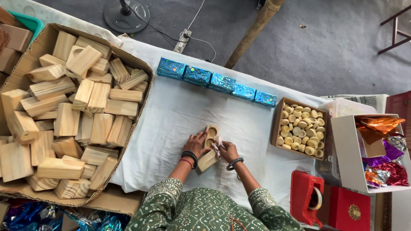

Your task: The person wipes a small rectangular wooden block and a round wooden piece with a white cloth on a table. They place the round piece into a recessed slot on the block, then continue wiping the assembled item and the surrounding table surface.

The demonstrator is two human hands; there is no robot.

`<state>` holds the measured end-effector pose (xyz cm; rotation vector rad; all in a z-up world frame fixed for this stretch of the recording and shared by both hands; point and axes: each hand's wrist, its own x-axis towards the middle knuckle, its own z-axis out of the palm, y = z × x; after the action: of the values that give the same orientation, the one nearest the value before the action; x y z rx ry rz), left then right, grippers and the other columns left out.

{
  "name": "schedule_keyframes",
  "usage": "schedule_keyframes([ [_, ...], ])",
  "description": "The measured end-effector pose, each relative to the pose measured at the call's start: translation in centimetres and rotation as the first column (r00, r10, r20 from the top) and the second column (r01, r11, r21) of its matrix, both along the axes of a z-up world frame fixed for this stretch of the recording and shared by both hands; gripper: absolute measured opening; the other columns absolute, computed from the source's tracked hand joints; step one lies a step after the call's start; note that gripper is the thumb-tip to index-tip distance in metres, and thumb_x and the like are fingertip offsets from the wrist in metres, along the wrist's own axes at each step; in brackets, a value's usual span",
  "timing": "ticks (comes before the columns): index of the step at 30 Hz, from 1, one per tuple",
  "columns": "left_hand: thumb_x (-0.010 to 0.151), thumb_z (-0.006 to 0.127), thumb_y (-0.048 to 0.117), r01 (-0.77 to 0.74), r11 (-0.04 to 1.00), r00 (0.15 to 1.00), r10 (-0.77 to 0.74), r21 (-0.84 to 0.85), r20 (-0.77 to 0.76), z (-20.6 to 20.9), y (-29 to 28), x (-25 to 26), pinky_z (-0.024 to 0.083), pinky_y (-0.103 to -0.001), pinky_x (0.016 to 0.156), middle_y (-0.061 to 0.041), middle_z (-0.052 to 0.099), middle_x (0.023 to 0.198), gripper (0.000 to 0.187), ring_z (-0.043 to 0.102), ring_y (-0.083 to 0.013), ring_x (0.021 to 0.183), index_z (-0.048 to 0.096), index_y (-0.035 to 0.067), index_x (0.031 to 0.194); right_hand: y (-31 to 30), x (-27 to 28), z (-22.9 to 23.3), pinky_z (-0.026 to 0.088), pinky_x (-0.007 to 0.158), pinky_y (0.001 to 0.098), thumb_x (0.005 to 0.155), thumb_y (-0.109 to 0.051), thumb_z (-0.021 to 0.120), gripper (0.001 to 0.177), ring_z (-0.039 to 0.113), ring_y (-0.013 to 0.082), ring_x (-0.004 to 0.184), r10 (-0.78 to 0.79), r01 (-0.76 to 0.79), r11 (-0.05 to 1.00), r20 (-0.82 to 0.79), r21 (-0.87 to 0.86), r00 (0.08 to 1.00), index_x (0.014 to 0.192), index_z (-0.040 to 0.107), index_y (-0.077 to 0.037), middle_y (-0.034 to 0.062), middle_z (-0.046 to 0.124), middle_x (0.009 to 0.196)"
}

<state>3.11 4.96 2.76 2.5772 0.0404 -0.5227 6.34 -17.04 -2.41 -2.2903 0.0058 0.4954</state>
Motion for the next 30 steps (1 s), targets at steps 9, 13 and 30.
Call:
schedule_keyframes([
  [9, 0.078, 0.082, 0.05, -0.025, 0.999, 0.998, 0.022, -0.048, -0.053, 0.6, 0.1, 0.2, 0.048, -0.038, 0.108, 0.01, 0.04, 0.155, 0.089, 0.047, -0.0229, 0.129, 0.037, 0.036, 0.154, 4.0, 5.3, 6.2, 0.055, 0.08, 0.0419, 0.086, -0.018, 0.066, 0.029, 0.068, 0.0332, 0.094, -0.011, 0.021, 0.999, 0.32, -0.027, 0.947, 0.113, 0.072, -0.008, 0.0131, 0.068, 0.111],
  [13, 0.077, 0.083, 0.054, -0.021, 0.998, 1.0, 0.02, -0.061, -0.018, 1.4, 0.4, 0.7, 0.044, -0.039, 0.11, 0.005, 0.04, 0.154, 0.088, 0.044, -0.025, 0.133, 0.041, 0.03, 0.151, 7.9, 7.7, 3.9, 0.053, 0.087, 0.044, 0.085, -0.025, 0.071, 0.027, 0.06, 0.0372, 0.102, 0.246, -0.169, 0.946, 0.275, -0.276, 0.929, 0.109, 0.075, -0.013, 0.0086, 0.069, 0.115],
  [30, 0.08, 0.081, 0.051, -0.025, 0.998, 0.994, 0.019, -0.058, -0.105, 3.0, 0.6, 0.3, 0.049, -0.039, 0.108, 0.013, 0.036, 0.155, 0.089, 0.048, -0.0218, 0.131, 0.033, 0.045, 0.156, 2.8, 0.0, 1.0, 0.054, 0.083, 0.0473, 0.089, -0.019, 0.07, 0.029, 0.063, 0.0363, 0.1, 0.126, -0.003, 0.957, 0.409, -0.289, 0.904, 0.117, 0.067, -0.013, 0.0143, 0.064, 0.107],
])
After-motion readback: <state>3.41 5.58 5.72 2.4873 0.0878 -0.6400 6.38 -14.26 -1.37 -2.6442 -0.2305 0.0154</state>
